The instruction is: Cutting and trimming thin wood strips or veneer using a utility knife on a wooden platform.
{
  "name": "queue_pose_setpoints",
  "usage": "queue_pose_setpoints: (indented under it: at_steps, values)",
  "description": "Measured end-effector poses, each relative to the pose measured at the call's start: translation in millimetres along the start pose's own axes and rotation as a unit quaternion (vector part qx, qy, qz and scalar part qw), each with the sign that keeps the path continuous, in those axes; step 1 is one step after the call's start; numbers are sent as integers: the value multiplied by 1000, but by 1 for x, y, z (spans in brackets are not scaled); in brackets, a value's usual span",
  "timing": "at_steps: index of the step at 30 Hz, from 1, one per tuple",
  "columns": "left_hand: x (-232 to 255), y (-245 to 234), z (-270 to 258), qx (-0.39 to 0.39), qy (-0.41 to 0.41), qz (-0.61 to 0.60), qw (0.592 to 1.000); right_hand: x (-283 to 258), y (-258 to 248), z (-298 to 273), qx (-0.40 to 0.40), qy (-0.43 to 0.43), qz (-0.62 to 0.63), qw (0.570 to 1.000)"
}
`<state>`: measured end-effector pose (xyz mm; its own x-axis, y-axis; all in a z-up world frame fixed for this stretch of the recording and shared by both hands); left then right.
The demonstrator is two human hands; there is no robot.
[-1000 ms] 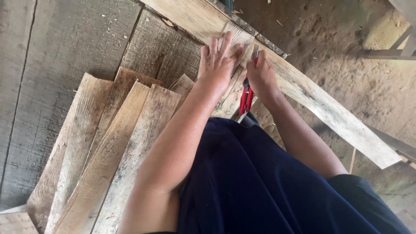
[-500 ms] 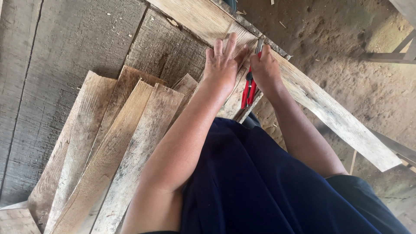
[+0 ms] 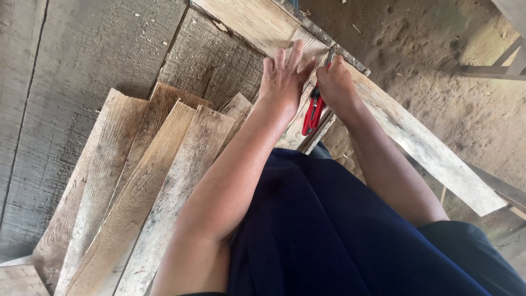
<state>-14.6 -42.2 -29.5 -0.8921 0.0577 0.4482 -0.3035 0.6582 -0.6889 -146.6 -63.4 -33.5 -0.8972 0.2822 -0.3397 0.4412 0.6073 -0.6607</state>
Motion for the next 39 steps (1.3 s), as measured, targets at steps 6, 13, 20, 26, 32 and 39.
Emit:
queue_pose_setpoints:
  at_steps: [6, 13, 20, 26, 32, 39]
  values:
    - [-3, 10, 2, 30, 12, -28, 999, 29, 48, 23, 25, -239, -494, 836]
    - [-6, 10, 5, 23, 24, 85, 996, 20, 69, 2, 47, -287, -435, 852]
    - [-5, 11, 6, 21, 16, 72, 997, -4, 45, -39, 13, -65, 47, 997]
    - [-3, 1, 1, 40, 12, 95, 995, 16, 64, -31, 1, -88, -27, 996]
    - [-1, -1, -1, 30, 6, 87, 996, 15, 78, -32, 98, -276, -414, 862]
    - [-4, 0, 3, -10, -18, 95, 995, 27, 109, -54, 63, -188, 3, 980]
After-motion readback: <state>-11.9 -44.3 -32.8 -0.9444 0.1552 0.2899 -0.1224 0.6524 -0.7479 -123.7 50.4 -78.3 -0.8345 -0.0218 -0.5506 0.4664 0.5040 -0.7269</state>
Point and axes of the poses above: each hand's wrist, its own z-axis towards the middle knuckle, its own y-axis out of the palm, x = y × z, the point moved 5 cm from there along z, towards the middle knuckle, and after that the axes turned 9 degrees about -z, right-handed, at the moved point
